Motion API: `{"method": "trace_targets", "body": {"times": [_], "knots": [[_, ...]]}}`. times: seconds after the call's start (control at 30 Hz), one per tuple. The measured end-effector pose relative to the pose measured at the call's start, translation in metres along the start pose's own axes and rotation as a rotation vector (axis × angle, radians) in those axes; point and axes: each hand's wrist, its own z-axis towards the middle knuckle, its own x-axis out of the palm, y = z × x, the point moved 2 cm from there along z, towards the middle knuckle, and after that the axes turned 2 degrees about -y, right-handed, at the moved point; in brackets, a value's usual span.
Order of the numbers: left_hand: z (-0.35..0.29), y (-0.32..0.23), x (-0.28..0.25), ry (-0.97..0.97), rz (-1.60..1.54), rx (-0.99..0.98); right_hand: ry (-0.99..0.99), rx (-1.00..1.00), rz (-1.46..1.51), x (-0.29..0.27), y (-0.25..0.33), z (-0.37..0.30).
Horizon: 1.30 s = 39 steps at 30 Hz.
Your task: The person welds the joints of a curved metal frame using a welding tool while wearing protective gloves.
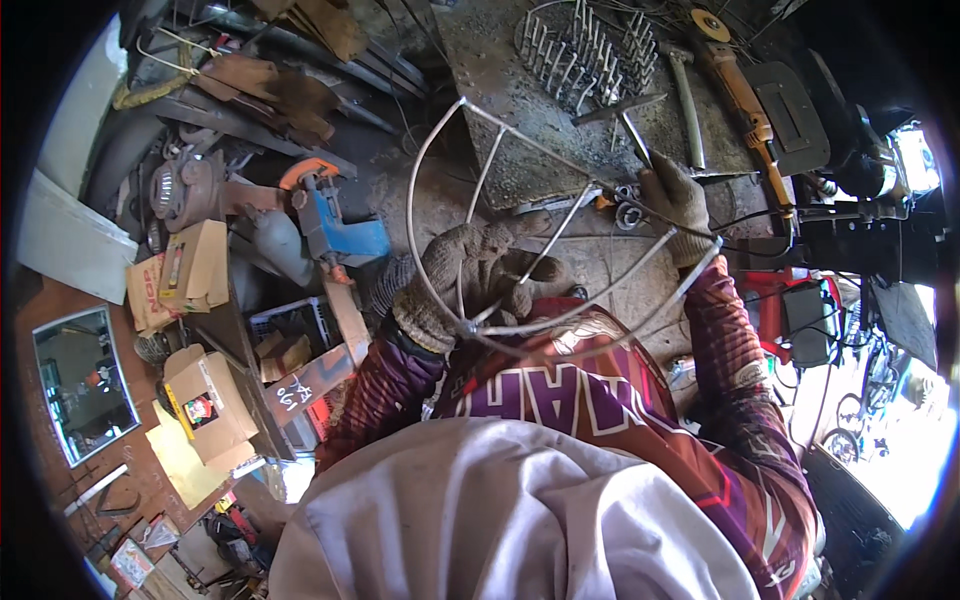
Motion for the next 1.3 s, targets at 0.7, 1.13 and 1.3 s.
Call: {"method": "trace_targets", "body": {"times": [0.7, 1.13, 1.3], "knots": [[-0.018, -0.011, 0.028, 0.285, -0.033, 0.083, 0.025, 0.081, 0.083, 0.029, -0.010, -0.016], [-0.024, -0.014, 0.039, 0.369, -0.054, 0.056, 0.041, 0.131, 0.081, 0.034, -0.019, -0.020], [-0.023, -0.014, 0.042, 0.391, -0.055, 0.040, 0.033, 0.153, 0.041, 0.032, -0.017, -0.021]]}}
